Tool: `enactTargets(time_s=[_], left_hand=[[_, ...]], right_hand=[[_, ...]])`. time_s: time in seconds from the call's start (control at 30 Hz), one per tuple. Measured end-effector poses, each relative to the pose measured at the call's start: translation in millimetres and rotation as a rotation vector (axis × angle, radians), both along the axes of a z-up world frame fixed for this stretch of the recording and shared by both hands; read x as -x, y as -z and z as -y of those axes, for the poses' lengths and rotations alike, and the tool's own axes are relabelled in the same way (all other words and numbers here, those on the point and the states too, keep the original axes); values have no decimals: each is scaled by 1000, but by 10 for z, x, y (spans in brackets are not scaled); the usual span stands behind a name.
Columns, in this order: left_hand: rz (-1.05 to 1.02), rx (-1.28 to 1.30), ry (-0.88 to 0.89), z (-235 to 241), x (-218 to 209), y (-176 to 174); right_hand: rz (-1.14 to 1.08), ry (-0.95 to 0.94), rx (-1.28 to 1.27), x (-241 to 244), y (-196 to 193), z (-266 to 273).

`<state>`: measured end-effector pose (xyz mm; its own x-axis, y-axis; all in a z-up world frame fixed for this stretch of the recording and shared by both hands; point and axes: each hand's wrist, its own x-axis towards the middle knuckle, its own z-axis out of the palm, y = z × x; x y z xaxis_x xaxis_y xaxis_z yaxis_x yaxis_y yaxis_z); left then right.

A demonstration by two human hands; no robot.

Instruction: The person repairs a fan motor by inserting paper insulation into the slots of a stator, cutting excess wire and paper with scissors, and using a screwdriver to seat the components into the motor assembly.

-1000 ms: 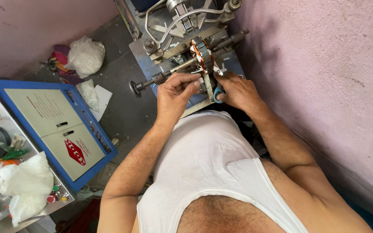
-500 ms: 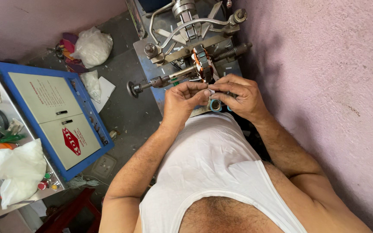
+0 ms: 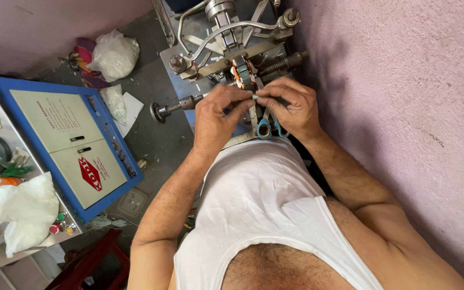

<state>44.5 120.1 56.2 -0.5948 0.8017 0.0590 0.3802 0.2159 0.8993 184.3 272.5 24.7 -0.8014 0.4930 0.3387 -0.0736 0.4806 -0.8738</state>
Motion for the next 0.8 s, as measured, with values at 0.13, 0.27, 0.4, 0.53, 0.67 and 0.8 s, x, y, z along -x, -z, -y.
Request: enactTargets(time_s=[0.13, 0.27, 0.4, 0.53, 0.67, 0.8], left_hand=[[-266, -46, 31, -66, 245, -20], [-207, -46, 203, -131, 390, 89], [-82, 32, 213, -128, 417, 130], [-90, 55, 220, -132, 435, 124], [-106, 48, 219, -136, 440, 136], [-78, 59, 204, -146, 432, 154]], right_hand=[[3, 109, -13, 104, 68, -45], [1, 139, -7, 133, 71, -19], [-30, 143, -50, 142, 77, -12], [-52, 146, -59, 136, 108, 11], [-83, 141, -77, 149, 159, 23], [-92, 142, -84, 153, 174, 21]])
